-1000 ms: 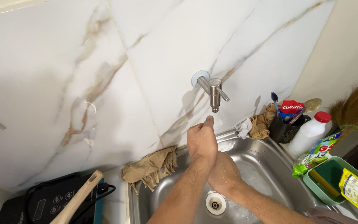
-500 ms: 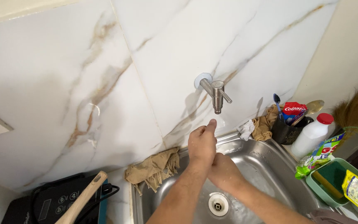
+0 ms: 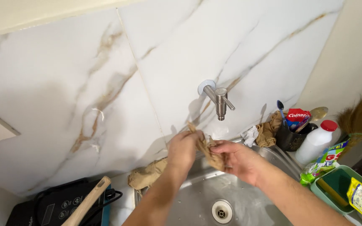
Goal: Wiping a window frame and wall with a rag, then rinsing the rag in a sink.
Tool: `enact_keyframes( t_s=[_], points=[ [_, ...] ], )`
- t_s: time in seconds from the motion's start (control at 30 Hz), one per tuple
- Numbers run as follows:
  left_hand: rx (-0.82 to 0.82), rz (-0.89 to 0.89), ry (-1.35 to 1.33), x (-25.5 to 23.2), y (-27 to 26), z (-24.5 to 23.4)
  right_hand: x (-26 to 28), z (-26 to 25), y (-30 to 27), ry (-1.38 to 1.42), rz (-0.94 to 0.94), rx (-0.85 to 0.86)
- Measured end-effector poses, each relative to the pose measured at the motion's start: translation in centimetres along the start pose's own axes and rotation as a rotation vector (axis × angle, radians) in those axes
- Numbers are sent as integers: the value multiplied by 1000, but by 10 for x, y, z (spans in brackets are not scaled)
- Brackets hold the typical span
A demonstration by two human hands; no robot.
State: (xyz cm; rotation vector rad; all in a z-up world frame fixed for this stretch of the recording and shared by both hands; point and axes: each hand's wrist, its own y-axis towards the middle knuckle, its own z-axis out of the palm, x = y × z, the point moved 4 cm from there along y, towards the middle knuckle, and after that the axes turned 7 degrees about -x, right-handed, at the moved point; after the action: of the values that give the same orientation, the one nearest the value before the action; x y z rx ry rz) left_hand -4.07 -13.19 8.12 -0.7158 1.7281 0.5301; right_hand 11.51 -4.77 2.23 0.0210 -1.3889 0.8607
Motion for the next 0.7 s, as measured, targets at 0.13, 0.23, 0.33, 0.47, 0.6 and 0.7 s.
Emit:
enact_keyframes(
  t_s=[0.13, 0.23, 0.33, 0.47, 0.6, 0.7],
  points=[
    [50, -135, -264, -3, 8, -13, 2, 1, -8, 123, 136, 5],
    [38, -252, -355, -7, 7, -23, -9, -11, 4, 206, 179, -120],
    [51, -58, -280, -11, 12, -24, -36, -24, 36, 241, 245, -88],
    [127, 73, -4, -48, -6, -30, -2, 3, 7, -159, -85, -161],
    [327, 48, -4, -56, -5, -29, 30, 49, -28, -323, -267, 61],
    [267, 17, 3, -58, 2, -38, 36, 56, -29, -303, -355, 175]
  ],
)
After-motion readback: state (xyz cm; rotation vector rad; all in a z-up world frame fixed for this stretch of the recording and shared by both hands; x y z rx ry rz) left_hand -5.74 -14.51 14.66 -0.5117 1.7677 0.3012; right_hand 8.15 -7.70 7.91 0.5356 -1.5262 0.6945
